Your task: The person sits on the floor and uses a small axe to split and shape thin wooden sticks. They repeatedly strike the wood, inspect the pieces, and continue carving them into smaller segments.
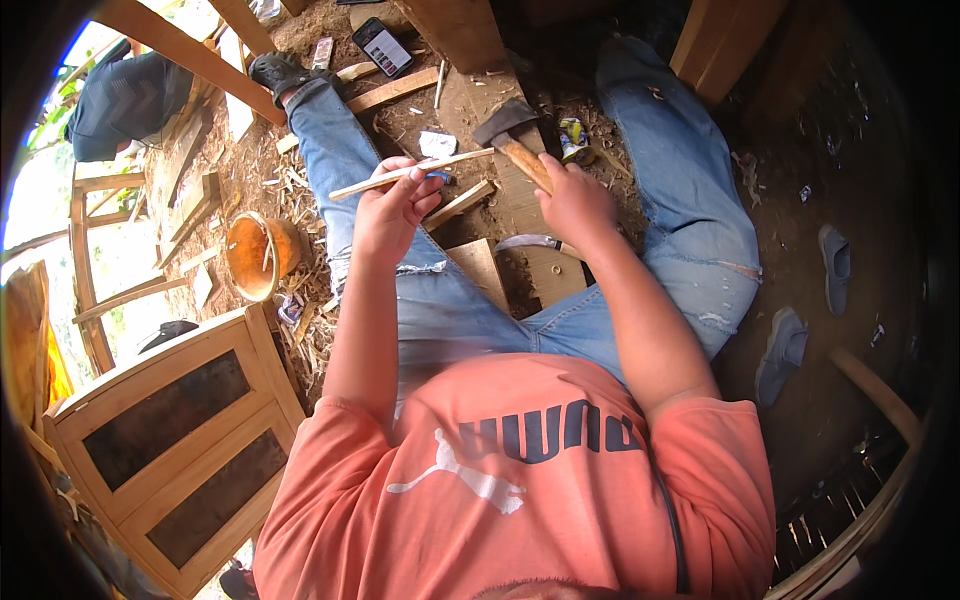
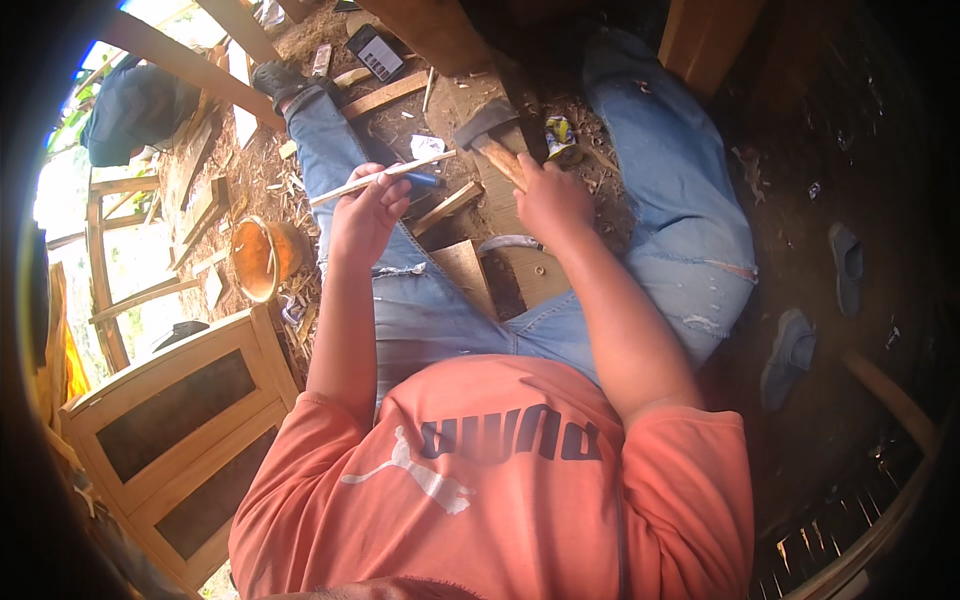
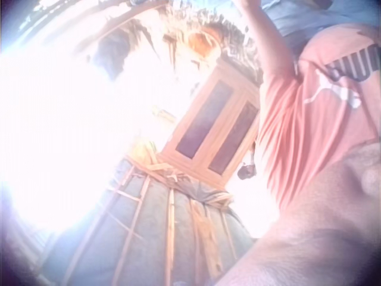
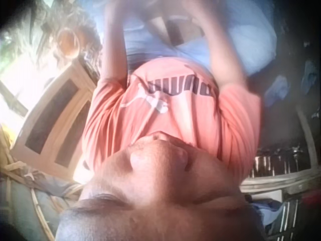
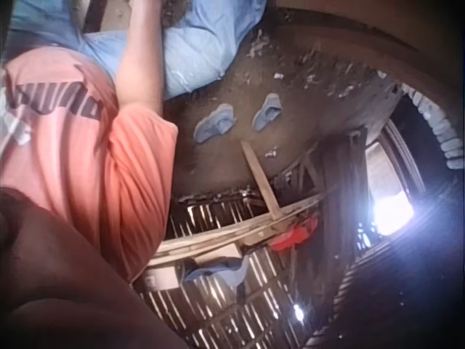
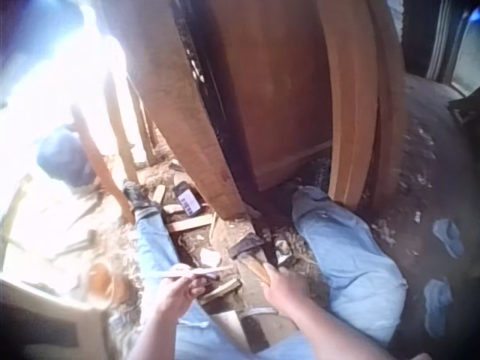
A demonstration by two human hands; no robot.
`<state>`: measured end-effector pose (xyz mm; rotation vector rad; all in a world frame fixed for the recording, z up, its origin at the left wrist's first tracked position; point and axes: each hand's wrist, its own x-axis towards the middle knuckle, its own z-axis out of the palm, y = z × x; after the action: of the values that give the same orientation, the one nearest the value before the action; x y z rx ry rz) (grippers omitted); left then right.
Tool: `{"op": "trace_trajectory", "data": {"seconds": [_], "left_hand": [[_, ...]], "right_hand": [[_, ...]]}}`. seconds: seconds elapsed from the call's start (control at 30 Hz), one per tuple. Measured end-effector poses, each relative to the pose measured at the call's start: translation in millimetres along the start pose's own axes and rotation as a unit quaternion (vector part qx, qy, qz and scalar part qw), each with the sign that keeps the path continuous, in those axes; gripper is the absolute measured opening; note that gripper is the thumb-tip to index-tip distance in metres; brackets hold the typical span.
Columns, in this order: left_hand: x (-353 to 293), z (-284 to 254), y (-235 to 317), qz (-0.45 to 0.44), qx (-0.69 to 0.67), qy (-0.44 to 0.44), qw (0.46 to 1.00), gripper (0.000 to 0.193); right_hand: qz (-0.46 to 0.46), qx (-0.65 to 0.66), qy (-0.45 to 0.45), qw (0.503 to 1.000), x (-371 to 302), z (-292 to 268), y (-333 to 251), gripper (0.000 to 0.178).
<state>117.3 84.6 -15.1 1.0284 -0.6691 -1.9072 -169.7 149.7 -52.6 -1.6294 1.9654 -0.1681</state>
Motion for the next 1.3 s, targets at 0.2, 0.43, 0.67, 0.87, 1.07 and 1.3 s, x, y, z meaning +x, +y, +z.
{"op": "trace_trajectory", "data": {"seconds": [0.2,0.43,0.67,0.87,1.07,1.3], "left_hand": [[-14.8,18.5,10.9,0.036,0.008,-0.019,0.999,0.019],[-27.1,42.0,19.9,0.06,0.022,-0.033,0.997,0.02],[-33.1,51.6,22.9,0.07,0.02,-0.071,0.995,0.021],[-27.9,57.3,14.0,0.042,0.046,-0.071,0.995,0.023],[-19.0,80.8,1.2,0.021,0.022,-0.098,0.995,0.024],[-10.4,83.2,4.1,0.003,-0.081,-0.126,0.989,0.018]], "right_hand": [[0.004,0.0,-0.024,1.0,2.9,13.2,5.8,0.058],[0.023,0.003,-0.042,0.999,2.3,15.6,6.5,0.061],[-0.038,0.169,0.067,0.983,1.3,-16.5,-3.1,0.044],[-0.173,0.676,0.013,0.716,-30.6,-62.3,-17.0,0.025],[-0.122,0.593,0.066,0.793,-38.2,-68.2,-13.5,0.02],[-0.16,0.537,0.145,0.816,-41.5,-86.8,-4.7,0.017]]}}
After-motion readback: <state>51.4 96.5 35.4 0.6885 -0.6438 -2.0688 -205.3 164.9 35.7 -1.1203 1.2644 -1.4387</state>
